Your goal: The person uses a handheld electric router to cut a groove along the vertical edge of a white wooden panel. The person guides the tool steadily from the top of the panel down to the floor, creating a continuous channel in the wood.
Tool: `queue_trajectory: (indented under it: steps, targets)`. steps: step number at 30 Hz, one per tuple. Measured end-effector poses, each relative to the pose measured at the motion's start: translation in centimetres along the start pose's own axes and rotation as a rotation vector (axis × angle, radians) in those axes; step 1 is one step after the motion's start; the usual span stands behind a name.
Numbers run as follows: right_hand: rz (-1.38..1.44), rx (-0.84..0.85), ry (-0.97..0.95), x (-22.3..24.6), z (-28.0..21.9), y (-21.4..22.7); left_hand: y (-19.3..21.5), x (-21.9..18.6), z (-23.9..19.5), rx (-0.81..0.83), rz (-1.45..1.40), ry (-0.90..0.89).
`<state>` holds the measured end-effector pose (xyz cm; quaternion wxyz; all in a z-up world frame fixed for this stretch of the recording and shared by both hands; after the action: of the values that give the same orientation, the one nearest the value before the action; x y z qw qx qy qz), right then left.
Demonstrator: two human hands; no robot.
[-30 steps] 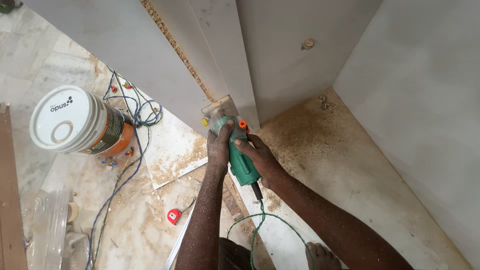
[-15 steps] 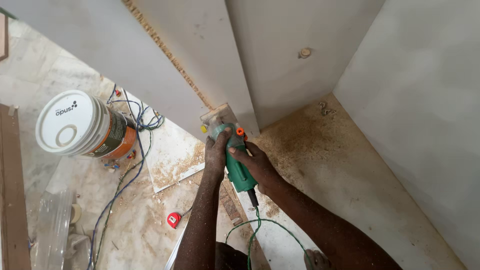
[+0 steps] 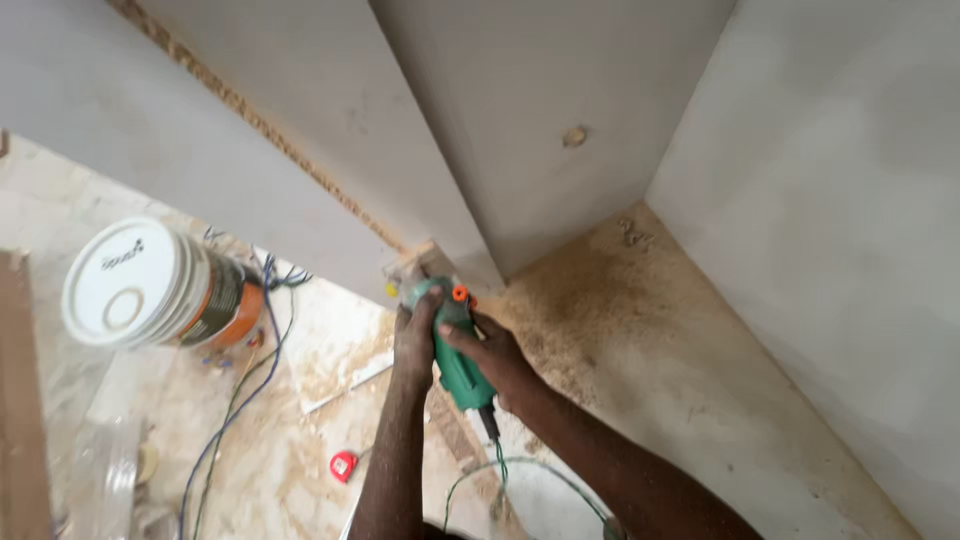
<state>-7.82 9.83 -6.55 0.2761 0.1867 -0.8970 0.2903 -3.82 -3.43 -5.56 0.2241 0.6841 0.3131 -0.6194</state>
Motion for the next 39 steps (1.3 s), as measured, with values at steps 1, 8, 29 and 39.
queue_trajectory:
  steps: [1, 8, 29, 39]
  targets:
    - [-0.014, 0.014, 0.001, 0.4, 0.3, 0.0, -0.3, 0.0, 0.6, -0.008, 0.006, 0.043]
    - [-0.057, 0.007, -0.007, -1.2, 0.7, 0.3, -0.2, 0.5, 0.1, -0.002, -0.094, -0.030]
    - [-0.102, -0.031, -0.056, -1.1, 0.1, -0.5, 1.1, 1.3, 0.2, 0.042, 0.062, -0.011]
    - [-0.119, -0.023, -0.069, -1.2, 0.4, -0.5, 1.2, 1.0, 0.1, 0.003, -0.005, -0.003]
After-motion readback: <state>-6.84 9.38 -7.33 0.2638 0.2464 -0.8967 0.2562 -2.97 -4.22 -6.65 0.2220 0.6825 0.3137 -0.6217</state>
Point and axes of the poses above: each hand's wrist, its own z-axis towards the middle knuckle, its own y-axis out of the back of the hand, x = y × z, the point moved 6 cm from there along z, towards the middle knuckle, and after that the axes turned 14 degrees about -y, right-handed, at the moved point
